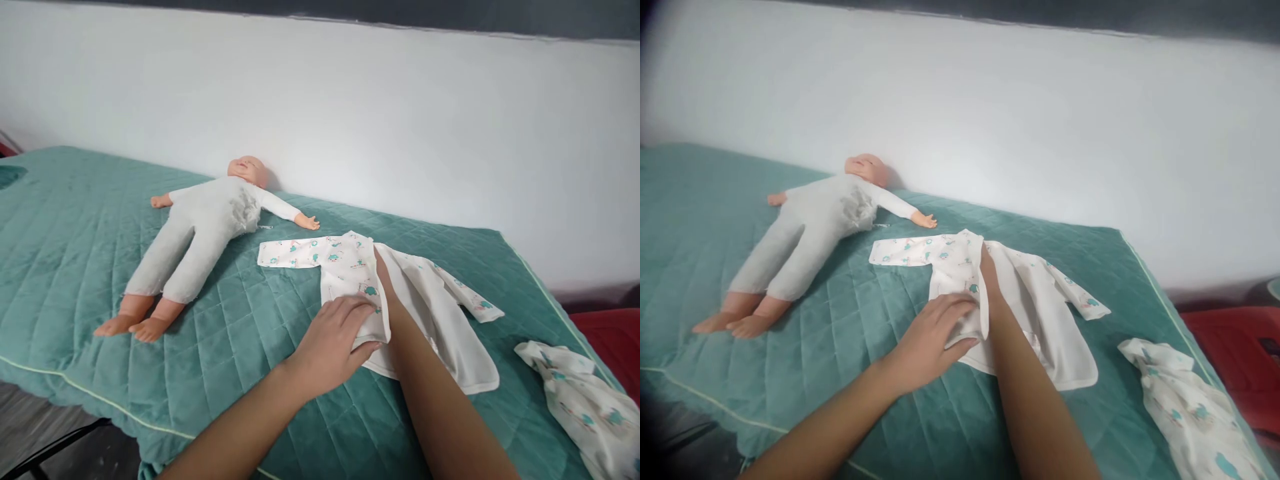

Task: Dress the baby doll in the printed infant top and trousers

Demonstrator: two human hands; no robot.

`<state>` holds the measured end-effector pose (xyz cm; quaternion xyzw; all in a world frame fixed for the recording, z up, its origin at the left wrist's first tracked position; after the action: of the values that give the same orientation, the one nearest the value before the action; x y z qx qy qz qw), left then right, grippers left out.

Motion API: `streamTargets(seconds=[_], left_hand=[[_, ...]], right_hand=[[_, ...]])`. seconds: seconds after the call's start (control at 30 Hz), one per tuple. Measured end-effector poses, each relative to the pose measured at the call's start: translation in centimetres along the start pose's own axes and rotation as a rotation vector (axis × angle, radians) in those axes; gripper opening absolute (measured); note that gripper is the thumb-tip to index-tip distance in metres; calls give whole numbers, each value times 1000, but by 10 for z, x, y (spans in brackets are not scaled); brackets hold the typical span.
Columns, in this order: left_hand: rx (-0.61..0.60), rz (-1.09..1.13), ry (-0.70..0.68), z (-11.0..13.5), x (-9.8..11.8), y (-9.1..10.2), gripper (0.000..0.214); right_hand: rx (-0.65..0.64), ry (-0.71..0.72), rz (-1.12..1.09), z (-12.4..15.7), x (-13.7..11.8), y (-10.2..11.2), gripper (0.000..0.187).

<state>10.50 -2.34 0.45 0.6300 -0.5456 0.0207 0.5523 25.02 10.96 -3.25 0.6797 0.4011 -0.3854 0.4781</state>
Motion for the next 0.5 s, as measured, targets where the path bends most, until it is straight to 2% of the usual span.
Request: streamTargets(seconds=[0.13,0.23,0.3,0.4,0.5], left_hand=[[-100,-188,-15,7,0,-7,48],[-126,-333,2,9,2,-10,29],[-126,-407,10,8,2,-12,17],[-122,-469,-14,8,1,-14,16],[-100,-451,-45,11,-2,-10,18]], right_hand=[[85,-121,-137,-1,-1,4,44],[147,-286,-291,-1,6,6,47],[162,-356,-302,1,8,6,51],[115,-316,-46,4,1,7,57],[53,-241,208,3,-4,9,51]])
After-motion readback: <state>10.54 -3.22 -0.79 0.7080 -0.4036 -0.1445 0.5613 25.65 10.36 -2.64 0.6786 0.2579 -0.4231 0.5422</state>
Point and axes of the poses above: each hand's wrist, its own z-axis away from the middle knuckle, its own y-axis out of the back of the hand, x = y × z, the point moved 6 cm from there along -z, towards the middle knuckle, and after that the axes turned 1 degree about -y, right-handed, at the moved point
